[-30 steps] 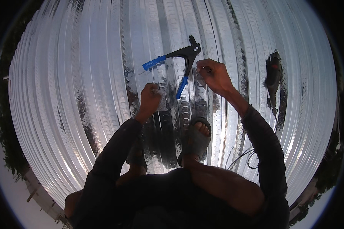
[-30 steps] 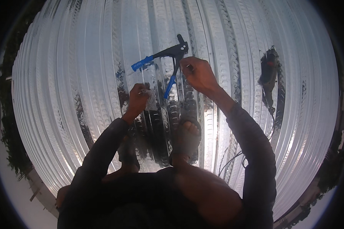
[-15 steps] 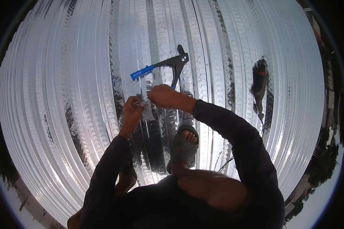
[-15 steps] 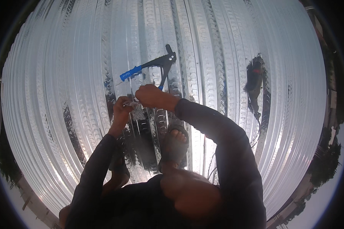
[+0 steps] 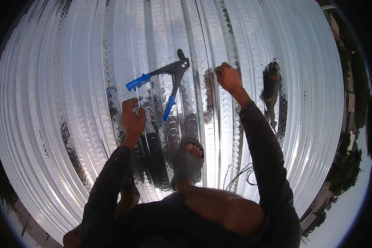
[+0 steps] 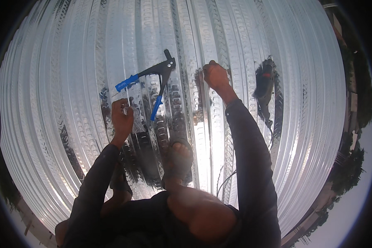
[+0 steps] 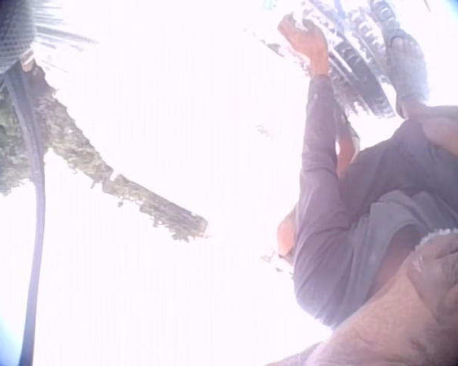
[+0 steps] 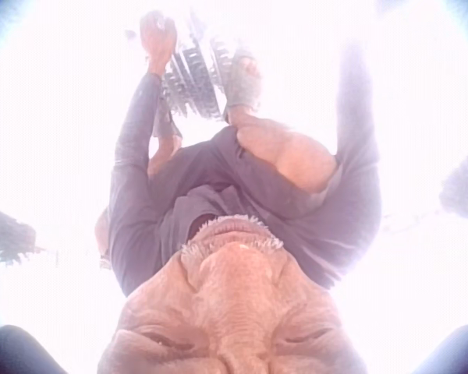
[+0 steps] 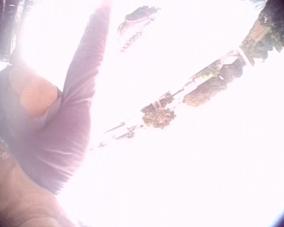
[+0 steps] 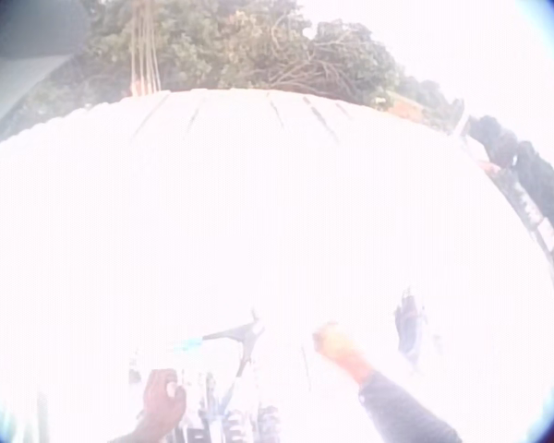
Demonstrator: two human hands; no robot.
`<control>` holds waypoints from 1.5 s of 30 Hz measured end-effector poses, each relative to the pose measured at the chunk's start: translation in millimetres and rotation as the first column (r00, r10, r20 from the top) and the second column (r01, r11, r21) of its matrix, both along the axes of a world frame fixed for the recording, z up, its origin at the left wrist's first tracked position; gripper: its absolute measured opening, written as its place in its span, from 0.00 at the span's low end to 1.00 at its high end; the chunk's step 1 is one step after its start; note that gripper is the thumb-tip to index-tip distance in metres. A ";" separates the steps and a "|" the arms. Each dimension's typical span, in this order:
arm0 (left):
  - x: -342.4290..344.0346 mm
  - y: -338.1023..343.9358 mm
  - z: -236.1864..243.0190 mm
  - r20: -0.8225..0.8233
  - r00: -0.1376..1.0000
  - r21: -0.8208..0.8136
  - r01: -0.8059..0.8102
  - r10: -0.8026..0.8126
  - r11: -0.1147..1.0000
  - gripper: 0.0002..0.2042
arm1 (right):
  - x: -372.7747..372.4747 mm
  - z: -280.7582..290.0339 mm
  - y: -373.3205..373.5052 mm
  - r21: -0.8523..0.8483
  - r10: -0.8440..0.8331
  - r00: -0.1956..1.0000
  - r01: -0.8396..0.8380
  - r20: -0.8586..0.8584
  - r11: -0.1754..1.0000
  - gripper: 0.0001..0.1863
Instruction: The person secures a corrugated metal roof panel using a power drill and a blue locking plier. They clamp the panel, drill fasteners along the seams, and reposition the plier to continue fastening across the roof surface.
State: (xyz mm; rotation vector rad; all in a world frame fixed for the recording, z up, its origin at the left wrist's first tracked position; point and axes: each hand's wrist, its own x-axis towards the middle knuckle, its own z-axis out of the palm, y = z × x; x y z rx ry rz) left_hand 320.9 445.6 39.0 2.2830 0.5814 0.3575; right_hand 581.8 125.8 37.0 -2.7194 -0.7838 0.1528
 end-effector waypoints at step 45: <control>81.0 10.5 49.5 0.050 0.994 0.406 0.066 -0.095 0.911 0.13 | -40.8 44.9 43.5 0.275 -0.311 0.722 0.569 -0.618 0.775 0.23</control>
